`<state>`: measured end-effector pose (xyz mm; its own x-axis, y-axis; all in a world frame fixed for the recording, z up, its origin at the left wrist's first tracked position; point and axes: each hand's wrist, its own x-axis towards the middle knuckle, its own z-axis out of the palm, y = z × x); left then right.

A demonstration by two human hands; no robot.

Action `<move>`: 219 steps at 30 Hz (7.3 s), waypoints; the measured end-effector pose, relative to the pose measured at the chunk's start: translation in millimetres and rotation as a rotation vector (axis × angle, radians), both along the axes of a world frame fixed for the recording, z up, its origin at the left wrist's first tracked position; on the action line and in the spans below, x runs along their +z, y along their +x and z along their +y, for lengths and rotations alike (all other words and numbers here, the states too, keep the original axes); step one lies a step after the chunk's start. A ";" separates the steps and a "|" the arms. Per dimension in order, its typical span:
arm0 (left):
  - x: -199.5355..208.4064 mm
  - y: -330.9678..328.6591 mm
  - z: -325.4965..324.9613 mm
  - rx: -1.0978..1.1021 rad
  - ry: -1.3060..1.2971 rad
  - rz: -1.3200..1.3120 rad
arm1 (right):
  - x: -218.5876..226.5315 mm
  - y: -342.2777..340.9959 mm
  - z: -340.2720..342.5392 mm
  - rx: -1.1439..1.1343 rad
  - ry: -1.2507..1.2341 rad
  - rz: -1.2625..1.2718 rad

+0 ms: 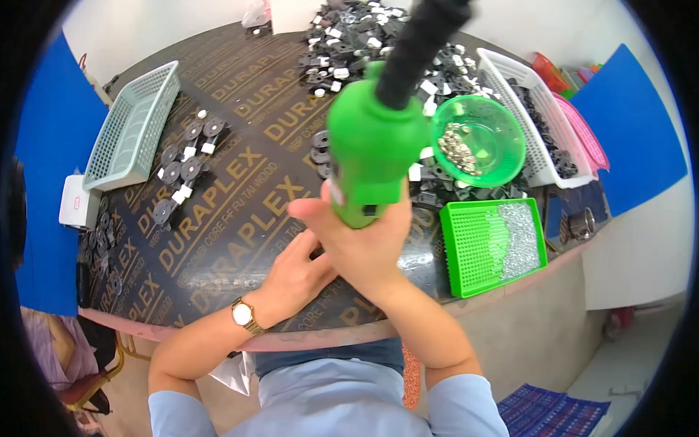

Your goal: Assembling small plastic components using an electric screwdriver at a workstation.

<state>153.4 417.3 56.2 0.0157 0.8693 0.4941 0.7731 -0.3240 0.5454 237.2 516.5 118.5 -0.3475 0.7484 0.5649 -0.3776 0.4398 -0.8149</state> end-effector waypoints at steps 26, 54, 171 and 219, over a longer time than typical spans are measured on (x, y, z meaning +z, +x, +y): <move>-79.9 -70.0 -316.9 0.792 -1.196 -1.007 | 6.3 199.5 104.8 -0.387 0.071 -0.030; 50.9 -112.8 -132.8 0.774 -0.248 0.375 | 7.2 210.5 99.6 -0.218 -0.029 0.095; 16.8 6.2 8.1 -0.023 -0.148 0.036 | 5.9 200.7 99.4 -0.406 0.119 -0.072; 9.0 11.0 3.7 0.018 -0.049 0.000 | 15.3 10.1 18.2 0.123 -0.104 0.084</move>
<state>164.4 421.0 65.2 -0.0003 0.8926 0.4508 0.7788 -0.2826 0.5600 247.3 534.7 133.9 -0.3955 0.7589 0.5173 -0.4918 0.3007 -0.8171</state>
